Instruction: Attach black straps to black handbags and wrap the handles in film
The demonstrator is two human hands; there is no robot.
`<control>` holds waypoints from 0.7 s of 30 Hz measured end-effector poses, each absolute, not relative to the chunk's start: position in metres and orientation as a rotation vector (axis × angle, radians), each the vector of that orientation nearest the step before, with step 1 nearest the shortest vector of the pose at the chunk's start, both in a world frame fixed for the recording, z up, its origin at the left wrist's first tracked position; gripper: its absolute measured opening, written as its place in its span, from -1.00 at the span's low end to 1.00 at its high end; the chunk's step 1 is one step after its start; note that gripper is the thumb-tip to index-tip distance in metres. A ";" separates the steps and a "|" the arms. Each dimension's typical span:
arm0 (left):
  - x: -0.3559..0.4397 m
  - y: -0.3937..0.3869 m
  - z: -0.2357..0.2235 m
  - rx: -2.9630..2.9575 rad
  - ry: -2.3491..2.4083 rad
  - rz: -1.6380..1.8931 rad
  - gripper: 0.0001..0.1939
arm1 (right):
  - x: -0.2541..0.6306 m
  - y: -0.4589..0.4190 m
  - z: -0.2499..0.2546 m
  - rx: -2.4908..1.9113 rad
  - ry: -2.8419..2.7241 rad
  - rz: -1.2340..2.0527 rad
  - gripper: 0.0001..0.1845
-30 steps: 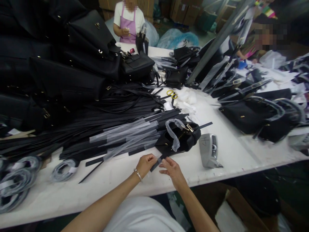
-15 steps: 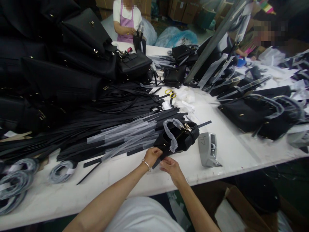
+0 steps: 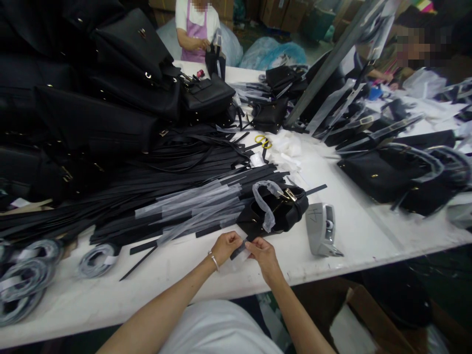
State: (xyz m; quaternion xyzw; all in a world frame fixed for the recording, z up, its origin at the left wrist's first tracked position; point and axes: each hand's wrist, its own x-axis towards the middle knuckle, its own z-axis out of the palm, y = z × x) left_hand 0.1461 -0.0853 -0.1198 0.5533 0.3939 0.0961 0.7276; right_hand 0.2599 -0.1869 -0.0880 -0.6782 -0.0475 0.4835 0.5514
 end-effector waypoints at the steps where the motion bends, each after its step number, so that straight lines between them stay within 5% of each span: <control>1: 0.147 -0.086 -0.121 1.230 0.869 0.212 -0.63 | 0.261 -0.188 -0.087 -1.606 -0.114 1.137 -0.62; 11: 0.193 -0.083 -0.098 1.401 0.960 0.424 -0.82 | 0.278 -0.201 -0.079 -1.585 -0.023 1.164 -0.50; 21: 0.192 -0.087 -0.089 1.425 0.911 0.445 -0.81 | 0.268 -0.178 -0.069 -1.560 0.060 0.896 -0.61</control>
